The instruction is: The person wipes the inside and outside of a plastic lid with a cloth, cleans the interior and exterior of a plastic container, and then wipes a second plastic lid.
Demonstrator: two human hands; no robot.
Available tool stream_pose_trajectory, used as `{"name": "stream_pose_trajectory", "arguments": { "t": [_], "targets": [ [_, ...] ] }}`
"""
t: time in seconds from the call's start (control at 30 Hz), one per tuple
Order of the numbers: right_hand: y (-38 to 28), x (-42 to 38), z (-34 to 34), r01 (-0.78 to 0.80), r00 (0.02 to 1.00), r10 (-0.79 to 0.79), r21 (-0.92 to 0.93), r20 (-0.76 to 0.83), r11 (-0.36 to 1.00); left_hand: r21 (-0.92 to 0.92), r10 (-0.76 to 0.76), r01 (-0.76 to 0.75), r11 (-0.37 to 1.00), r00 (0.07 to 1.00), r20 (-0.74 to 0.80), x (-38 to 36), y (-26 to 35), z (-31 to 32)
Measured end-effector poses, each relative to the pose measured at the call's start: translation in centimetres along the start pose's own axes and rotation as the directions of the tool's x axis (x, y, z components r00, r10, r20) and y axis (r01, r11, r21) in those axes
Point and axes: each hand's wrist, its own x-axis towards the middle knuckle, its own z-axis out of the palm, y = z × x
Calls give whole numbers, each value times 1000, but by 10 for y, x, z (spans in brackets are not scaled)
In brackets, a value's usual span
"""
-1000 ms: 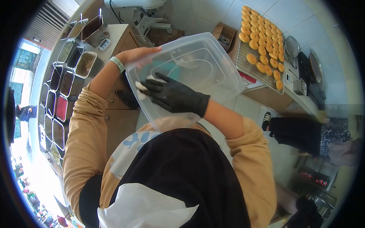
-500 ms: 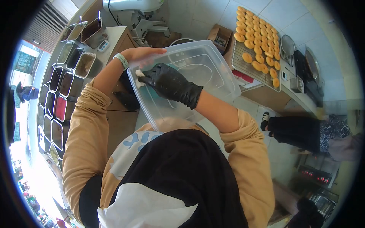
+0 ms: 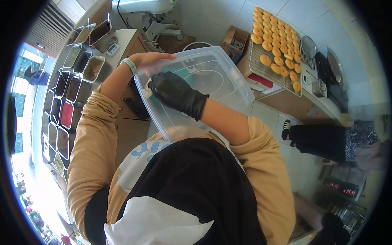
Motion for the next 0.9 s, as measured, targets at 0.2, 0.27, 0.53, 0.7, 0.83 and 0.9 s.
{"name": "stream_pose_trajectory", "arguments": {
  "t": [0.2, 0.27, 0.53, 0.7, 0.83, 0.9],
  "targets": [
    [-25, -35, -23, 32, 979, -76, 227, 191, 973, 7, 53, -53, 999, 999, -12, -21, -2, 0],
    [-32, -41, -30, 19, 961, -80, 226, 263, 974, 3, 40, -40, 999, 999, -28, -24, -1, -1],
    [31, 27, 13, 86, 994, -83, 39, -69, 996, -249, 156, -81, 965, 941, 299, 28, -19, -16],
    [4, -4, 23, 142, 981, -110, 207, -160, 968, -285, 71, -83, 955, 996, -52, 1, -37, -3],
    [-28, -71, -17, 110, 993, -113, 109, 29, 988, -368, 152, -165, 915, 986, -62, -10, -76, -21],
    [28, -106, -16, 23, 994, -29, -54, -109, 998, -451, 186, -207, 868, 978, -90, -30, -74, -16]
  ]
}}
